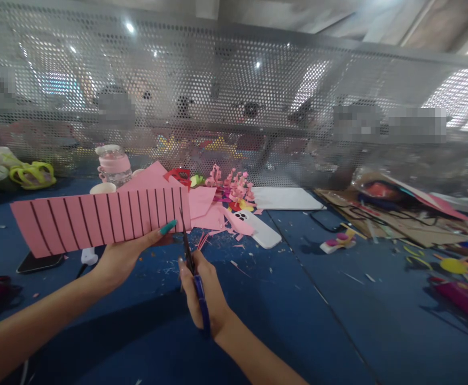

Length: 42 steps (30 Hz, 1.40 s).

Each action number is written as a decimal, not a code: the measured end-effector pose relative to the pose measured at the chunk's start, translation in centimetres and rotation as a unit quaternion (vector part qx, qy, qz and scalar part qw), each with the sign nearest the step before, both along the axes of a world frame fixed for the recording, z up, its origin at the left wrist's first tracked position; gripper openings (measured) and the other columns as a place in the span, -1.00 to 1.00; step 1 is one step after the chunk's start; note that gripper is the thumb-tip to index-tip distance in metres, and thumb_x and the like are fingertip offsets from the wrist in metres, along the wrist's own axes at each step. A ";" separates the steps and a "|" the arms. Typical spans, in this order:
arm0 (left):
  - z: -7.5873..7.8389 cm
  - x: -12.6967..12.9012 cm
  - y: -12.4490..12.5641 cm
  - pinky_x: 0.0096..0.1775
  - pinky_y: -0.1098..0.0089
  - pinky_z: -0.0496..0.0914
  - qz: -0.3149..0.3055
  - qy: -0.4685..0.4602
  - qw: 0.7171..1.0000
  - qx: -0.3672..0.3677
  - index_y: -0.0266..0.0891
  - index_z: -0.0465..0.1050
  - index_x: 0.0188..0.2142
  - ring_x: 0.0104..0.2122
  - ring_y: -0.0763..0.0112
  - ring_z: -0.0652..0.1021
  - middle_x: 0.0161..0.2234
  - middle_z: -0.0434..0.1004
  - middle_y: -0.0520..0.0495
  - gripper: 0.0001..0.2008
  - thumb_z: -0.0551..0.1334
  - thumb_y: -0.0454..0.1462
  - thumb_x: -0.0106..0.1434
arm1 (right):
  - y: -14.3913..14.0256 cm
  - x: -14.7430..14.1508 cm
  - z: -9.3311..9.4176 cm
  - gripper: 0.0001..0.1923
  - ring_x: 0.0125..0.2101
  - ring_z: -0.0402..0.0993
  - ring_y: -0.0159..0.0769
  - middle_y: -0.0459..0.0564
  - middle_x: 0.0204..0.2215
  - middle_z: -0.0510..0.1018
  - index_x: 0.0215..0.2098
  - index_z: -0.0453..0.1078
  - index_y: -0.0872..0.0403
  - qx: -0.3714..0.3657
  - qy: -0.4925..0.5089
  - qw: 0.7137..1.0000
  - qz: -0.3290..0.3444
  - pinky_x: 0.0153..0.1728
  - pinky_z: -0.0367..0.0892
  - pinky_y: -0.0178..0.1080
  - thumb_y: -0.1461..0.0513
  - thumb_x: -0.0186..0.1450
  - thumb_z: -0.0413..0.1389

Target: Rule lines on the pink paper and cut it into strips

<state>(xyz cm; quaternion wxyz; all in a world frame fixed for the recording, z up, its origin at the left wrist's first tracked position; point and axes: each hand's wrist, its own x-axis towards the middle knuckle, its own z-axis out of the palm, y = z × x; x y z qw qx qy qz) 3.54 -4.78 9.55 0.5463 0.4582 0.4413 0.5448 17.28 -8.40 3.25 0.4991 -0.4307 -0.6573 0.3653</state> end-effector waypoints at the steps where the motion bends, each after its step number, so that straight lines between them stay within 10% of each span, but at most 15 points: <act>1: 0.0 0.0 0.0 -0.17 0.21 0.46 0.003 0.002 1.000 0.000 -0.28 0.53 -0.45 -0.29 0.09 0.60 -0.40 0.60 -0.14 -0.77 0.41 -0.22 -0.12 | 0.0 0.0 0.0 -0.71 -0.64 0.23 -0.43 -0.17 -0.64 0.28 -0.44 0.18 0.06 0.000 -0.001 1.000 -0.001 -0.59 0.17 -0.35 0.07 0.33 -0.13; 13: -1.0 0.1 0.3 -0.27 0.21 0.49 -0.002 0.022 0.999 -0.031 -0.30 0.49 -0.53 -0.50 0.21 0.57 -0.56 0.56 -0.10 -0.75 0.42 -0.21 -0.20 | 2.6 0.5 -0.3 -0.54 -0.68 0.34 -0.42 -0.14 -0.72 0.40 -0.65 0.30 0.07 -0.093 0.256 0.961 -0.044 -0.58 0.32 -0.33 -0.13 0.10 0.12; 29: -2.4 0.7 -0.4 -0.38 0.26 0.47 -0.063 -0.012 0.994 -0.090 -0.30 0.47 -0.56 -0.61 0.30 0.52 -0.65 0.50 -0.09 -0.69 0.37 -0.08 -0.10 | 1.3 0.8 0.7 -0.58 -0.79 0.30 -0.41 -0.19 -0.82 0.36 -0.71 0.24 0.05 -0.049 0.161 0.979 -0.115 -0.69 0.29 -0.33 -0.01 0.10 0.20; 42: -3.1 -0.7 0.8 -0.69 0.49 0.11 -0.098 0.144 0.985 -0.018 -0.19 0.32 -0.79 -0.82 0.57 0.21 -0.87 0.16 0.06 -0.45 0.13 0.11 0.12 | 1.9 1.2 0.2 -0.58 -0.80 0.29 -0.41 -0.18 -0.82 0.35 -0.67 0.22 0.05 -0.005 0.148 0.981 -0.126 -0.70 0.28 -0.32 -0.03 0.16 0.14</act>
